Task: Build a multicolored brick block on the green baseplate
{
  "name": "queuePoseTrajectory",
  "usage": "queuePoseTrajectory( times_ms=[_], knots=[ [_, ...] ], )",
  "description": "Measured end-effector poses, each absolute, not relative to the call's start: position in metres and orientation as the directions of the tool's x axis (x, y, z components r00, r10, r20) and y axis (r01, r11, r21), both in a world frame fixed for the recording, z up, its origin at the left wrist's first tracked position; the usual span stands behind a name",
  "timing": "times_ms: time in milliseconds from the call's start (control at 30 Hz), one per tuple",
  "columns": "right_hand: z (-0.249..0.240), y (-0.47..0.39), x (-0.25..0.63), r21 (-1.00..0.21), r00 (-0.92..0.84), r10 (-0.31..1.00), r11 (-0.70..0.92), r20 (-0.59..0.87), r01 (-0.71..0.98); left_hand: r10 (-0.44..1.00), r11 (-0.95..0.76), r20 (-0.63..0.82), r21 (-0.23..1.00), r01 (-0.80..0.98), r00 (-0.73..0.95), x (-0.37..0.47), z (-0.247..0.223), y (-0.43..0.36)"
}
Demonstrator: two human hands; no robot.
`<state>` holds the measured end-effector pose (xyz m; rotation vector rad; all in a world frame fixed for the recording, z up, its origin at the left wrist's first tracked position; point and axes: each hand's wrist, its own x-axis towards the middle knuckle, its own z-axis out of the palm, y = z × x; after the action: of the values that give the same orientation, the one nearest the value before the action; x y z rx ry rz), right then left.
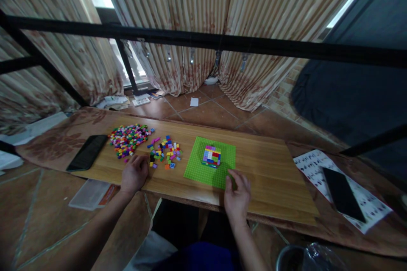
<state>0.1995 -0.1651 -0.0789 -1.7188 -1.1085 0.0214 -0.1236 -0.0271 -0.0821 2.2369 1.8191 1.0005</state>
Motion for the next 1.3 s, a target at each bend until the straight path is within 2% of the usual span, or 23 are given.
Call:
queuePoseTrajectory(
  times_ms=[100,267,633,1033,1300],
  knots=[
    [-0.079,-0.167,0.186,-0.737,0.529,0.702,-0.008,0.478,0.676,0.904,-0.276,0.421,0.452,0.848,0.070,-0.124,-0.083,-0.027],
    [-0.078,-0.170,0.154,-0.686,0.360,0.791,0.101,0.494,0.721,0.914,-0.264,0.400,0.461,0.847,0.067,-0.123,-0.082,-0.029],
    [-0.075,-0.140,0.104,-0.605,0.067,0.897,0.238,0.436,0.760,0.930,-0.244,0.363,0.478,0.844,0.064,-0.120,-0.079,-0.033],
    [-0.070,-0.077,0.095,-0.494,0.084,0.878,0.184,0.472,0.850,0.938,-0.240,0.340,0.494,0.836,0.069,-0.120,-0.078,-0.033],
    [-0.078,-0.061,0.086,-0.436,0.032,0.888,0.194,0.458,0.879,0.936,-0.233,0.345,0.482,0.845,0.062,-0.121,-0.080,-0.033]
  ],
)
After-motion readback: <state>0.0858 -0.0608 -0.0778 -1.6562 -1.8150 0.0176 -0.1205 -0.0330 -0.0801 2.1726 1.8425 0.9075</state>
